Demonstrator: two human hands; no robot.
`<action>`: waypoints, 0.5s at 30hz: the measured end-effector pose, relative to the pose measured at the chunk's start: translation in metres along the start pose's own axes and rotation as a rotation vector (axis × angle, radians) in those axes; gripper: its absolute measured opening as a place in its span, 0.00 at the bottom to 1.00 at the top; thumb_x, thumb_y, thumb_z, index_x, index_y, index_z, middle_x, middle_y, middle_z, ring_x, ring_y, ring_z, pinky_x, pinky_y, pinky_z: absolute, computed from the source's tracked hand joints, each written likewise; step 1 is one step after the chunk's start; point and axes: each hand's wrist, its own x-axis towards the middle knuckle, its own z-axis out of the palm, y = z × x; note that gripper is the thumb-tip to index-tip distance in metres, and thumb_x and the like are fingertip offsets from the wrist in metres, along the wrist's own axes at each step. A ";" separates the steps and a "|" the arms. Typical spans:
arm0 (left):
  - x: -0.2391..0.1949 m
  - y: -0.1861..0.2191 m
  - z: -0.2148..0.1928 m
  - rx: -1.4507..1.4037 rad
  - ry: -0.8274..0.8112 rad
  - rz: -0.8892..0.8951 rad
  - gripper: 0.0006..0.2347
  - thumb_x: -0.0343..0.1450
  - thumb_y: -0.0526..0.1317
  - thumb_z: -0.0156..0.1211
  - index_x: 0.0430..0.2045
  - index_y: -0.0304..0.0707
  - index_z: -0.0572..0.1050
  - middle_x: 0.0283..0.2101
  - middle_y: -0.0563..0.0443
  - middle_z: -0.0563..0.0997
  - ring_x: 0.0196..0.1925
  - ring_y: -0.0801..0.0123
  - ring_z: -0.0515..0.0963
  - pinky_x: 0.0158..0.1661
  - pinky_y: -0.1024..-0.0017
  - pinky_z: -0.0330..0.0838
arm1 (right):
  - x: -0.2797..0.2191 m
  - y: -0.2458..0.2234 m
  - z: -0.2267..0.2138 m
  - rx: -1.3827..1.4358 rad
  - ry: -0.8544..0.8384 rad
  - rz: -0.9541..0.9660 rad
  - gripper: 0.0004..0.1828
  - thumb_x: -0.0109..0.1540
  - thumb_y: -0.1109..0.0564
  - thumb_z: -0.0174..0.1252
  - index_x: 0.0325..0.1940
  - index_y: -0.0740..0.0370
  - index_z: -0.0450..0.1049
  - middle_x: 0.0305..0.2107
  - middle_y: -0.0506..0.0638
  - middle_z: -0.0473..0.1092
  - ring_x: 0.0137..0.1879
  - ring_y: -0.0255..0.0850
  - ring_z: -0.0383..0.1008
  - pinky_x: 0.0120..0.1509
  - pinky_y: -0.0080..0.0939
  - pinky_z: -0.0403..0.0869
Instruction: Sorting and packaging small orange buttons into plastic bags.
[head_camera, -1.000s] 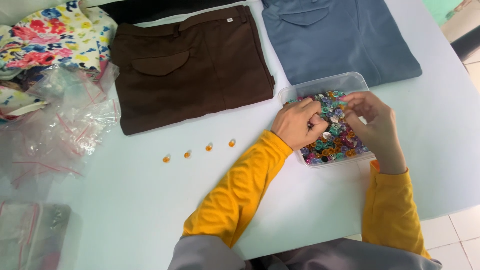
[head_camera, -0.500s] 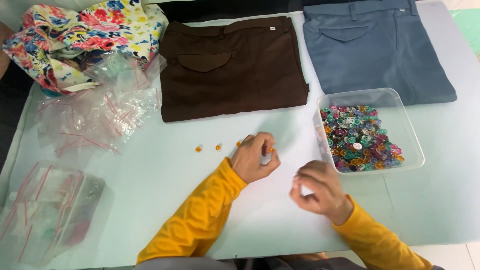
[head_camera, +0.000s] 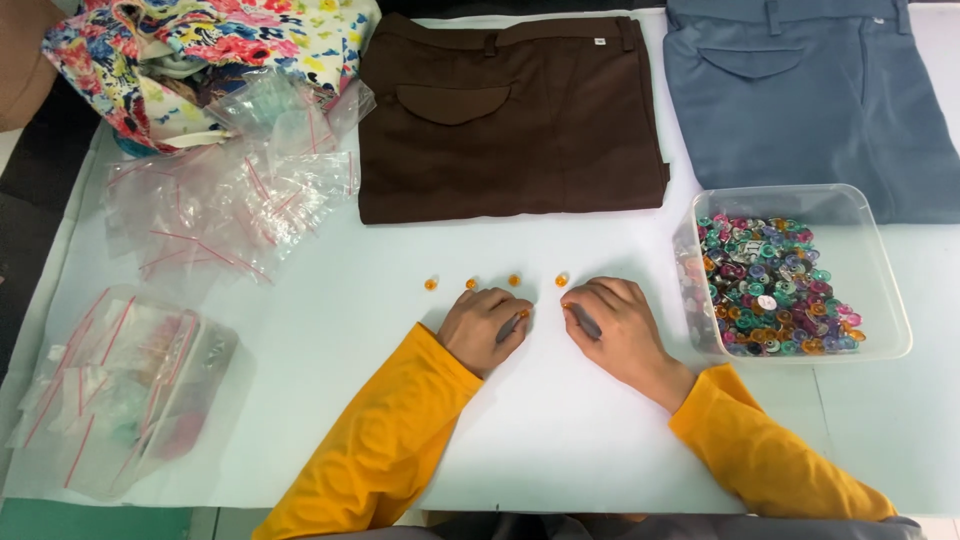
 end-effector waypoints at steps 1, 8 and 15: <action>-0.001 -0.003 0.003 0.000 -0.001 -0.004 0.07 0.71 0.41 0.63 0.39 0.44 0.82 0.33 0.50 0.81 0.35 0.62 0.83 0.39 0.68 0.72 | 0.001 -0.002 -0.001 0.003 -0.002 0.000 0.06 0.61 0.54 0.62 0.41 0.51 0.77 0.33 0.41 0.75 0.46 0.40 0.75 0.52 0.40 0.71; -0.002 -0.003 0.005 0.025 0.021 0.010 0.11 0.69 0.41 0.63 0.44 0.44 0.80 0.34 0.50 0.79 0.36 0.61 0.81 0.37 0.67 0.72 | 0.001 -0.006 -0.005 -0.011 -0.025 -0.023 0.08 0.61 0.55 0.61 0.45 0.52 0.76 0.37 0.44 0.74 0.48 0.42 0.74 0.55 0.43 0.71; 0.006 0.020 0.005 -0.040 0.307 0.288 0.08 0.66 0.36 0.63 0.37 0.45 0.80 0.31 0.54 0.73 0.28 0.63 0.76 0.31 0.67 0.72 | -0.001 -0.028 -0.036 -0.013 0.170 -0.087 0.09 0.60 0.56 0.61 0.46 0.52 0.78 0.44 0.44 0.73 0.51 0.42 0.72 0.60 0.47 0.69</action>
